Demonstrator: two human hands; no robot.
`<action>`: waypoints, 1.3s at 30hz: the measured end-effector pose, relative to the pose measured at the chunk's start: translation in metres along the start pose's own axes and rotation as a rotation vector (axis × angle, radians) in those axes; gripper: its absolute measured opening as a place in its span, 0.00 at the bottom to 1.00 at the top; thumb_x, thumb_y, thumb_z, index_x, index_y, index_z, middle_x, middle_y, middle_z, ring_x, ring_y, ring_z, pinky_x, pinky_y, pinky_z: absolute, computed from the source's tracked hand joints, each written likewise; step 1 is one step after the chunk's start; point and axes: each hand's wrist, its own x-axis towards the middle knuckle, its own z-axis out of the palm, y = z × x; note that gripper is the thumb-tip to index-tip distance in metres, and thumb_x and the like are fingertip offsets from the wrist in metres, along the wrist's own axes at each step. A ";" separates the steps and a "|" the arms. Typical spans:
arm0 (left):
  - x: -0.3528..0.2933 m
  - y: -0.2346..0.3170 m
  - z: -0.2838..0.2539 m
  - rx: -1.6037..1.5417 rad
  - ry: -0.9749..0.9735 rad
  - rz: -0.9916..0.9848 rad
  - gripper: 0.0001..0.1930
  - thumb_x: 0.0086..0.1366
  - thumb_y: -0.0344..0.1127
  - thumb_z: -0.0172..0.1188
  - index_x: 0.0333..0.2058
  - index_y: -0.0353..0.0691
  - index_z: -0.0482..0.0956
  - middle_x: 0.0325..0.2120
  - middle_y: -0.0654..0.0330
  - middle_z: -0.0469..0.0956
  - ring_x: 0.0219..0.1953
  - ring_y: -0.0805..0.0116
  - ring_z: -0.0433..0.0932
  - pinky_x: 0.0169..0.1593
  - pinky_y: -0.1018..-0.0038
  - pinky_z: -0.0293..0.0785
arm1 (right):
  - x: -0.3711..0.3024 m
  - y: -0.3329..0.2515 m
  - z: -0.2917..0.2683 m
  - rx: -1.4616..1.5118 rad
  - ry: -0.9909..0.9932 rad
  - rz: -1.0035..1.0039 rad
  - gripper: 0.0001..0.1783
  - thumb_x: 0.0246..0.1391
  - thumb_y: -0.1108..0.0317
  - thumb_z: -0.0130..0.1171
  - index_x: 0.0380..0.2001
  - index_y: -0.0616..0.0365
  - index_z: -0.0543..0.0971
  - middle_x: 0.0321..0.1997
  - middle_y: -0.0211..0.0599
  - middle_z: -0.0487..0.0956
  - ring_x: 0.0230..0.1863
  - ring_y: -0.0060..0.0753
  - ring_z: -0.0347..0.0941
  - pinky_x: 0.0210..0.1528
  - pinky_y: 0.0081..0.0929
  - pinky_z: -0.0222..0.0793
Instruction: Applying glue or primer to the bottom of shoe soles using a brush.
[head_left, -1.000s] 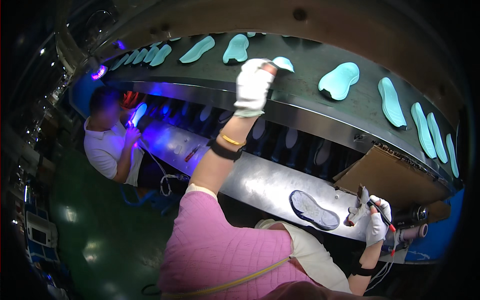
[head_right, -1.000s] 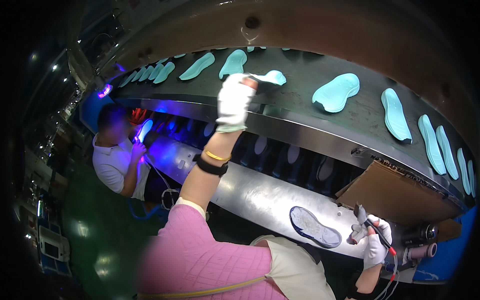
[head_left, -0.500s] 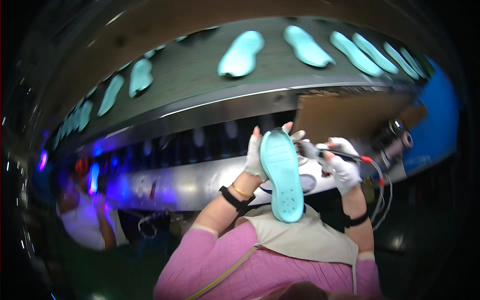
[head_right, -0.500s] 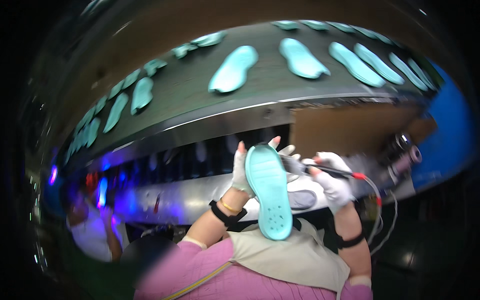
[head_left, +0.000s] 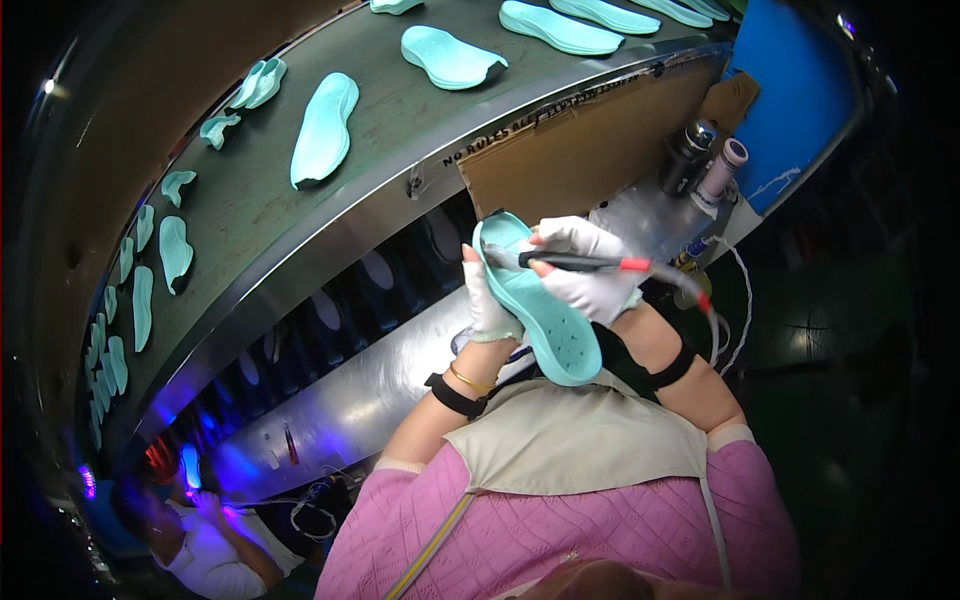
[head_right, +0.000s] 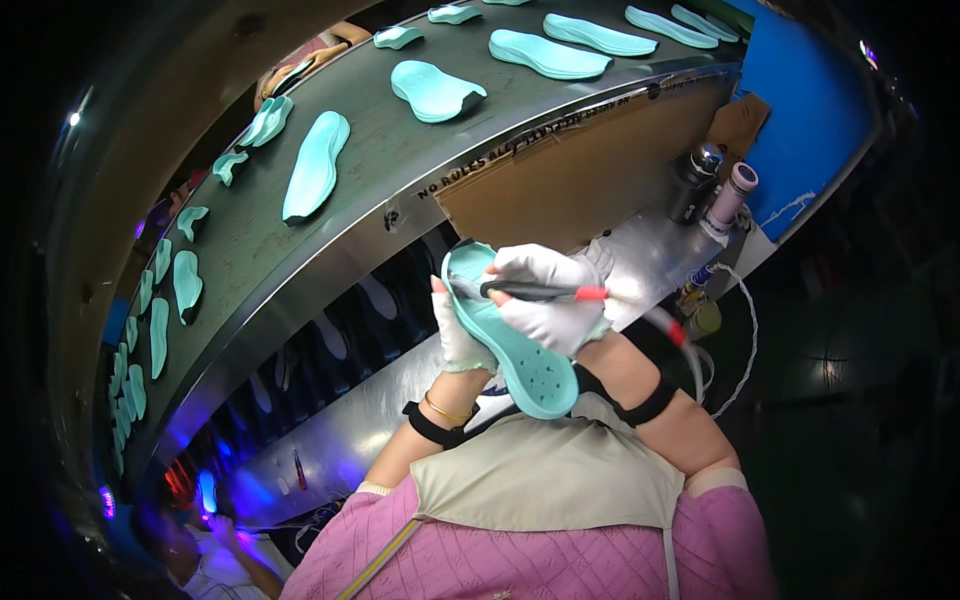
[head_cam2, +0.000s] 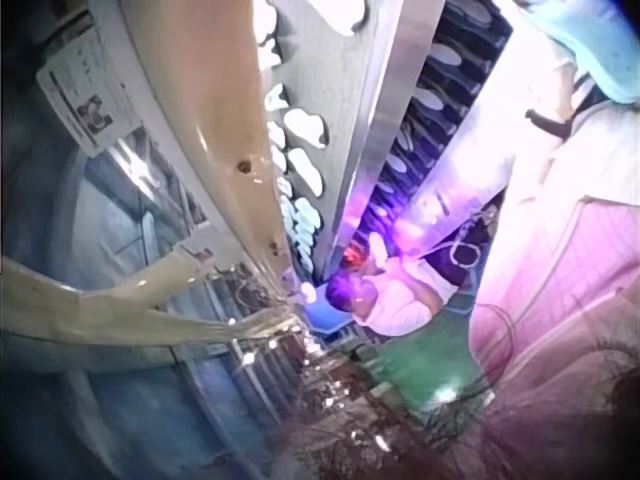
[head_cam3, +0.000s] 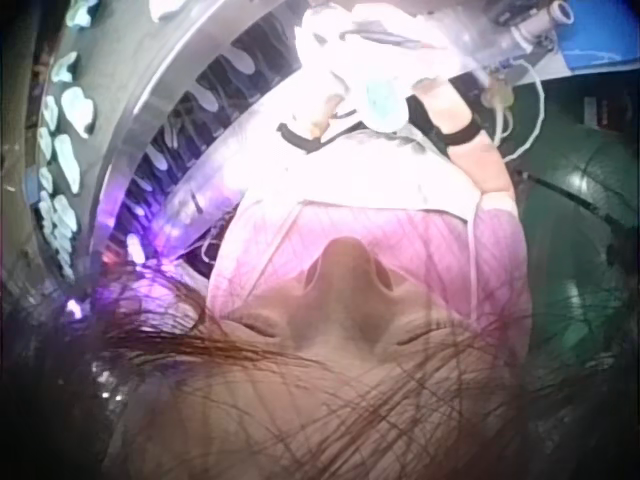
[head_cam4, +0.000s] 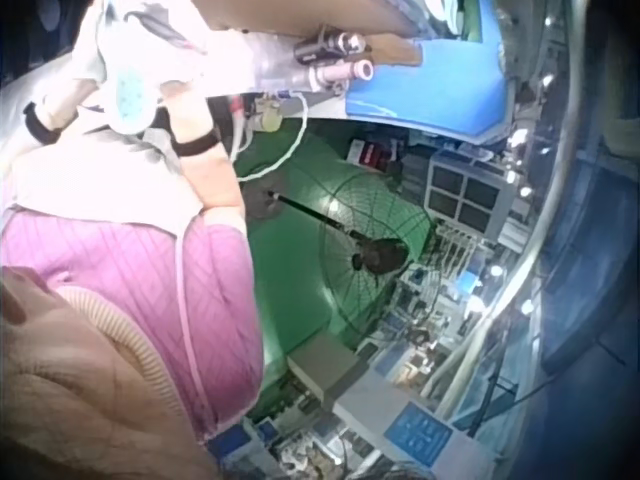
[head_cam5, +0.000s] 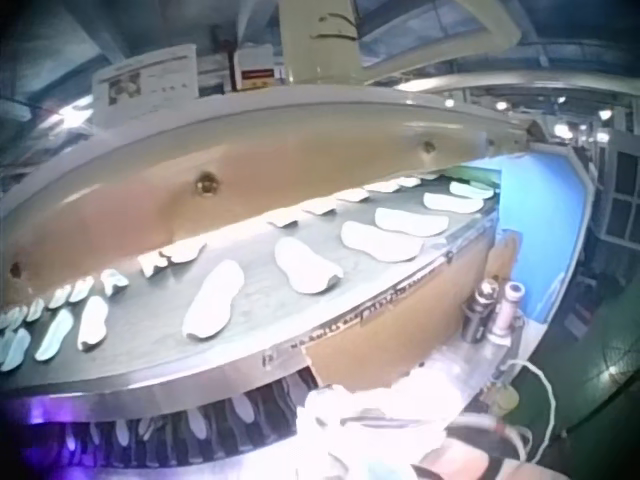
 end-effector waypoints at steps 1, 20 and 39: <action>-0.001 0.004 0.003 -0.045 -0.080 -0.029 0.35 0.63 0.66 0.39 0.53 0.40 0.67 0.48 0.57 0.72 0.50 0.65 0.71 0.55 0.68 0.67 | 0.000 -0.001 -0.001 0.185 0.056 0.045 0.14 0.44 0.79 0.64 0.37 0.62 0.75 0.32 0.33 0.78 0.37 0.19 0.75 0.40 0.17 0.71; -0.052 -0.009 -0.020 0.176 -0.140 -0.359 0.50 0.51 0.77 0.38 0.59 0.38 0.58 0.52 0.47 0.69 0.54 0.51 0.69 0.58 0.56 0.66 | -0.075 0.015 -0.033 0.190 -0.023 0.511 0.07 0.48 0.75 0.62 0.34 0.61 0.78 0.36 0.33 0.81 0.36 0.18 0.75 0.42 0.19 0.71; 0.000 -0.011 -0.015 -0.327 -0.229 -0.173 0.50 0.43 0.78 0.51 0.57 0.46 0.62 0.50 0.53 0.71 0.47 0.55 0.74 0.57 0.60 0.66 | -0.066 -0.008 -0.026 0.160 0.064 0.327 0.07 0.45 0.77 0.65 0.29 0.60 0.78 0.33 0.33 0.80 0.33 0.17 0.75 0.37 0.17 0.71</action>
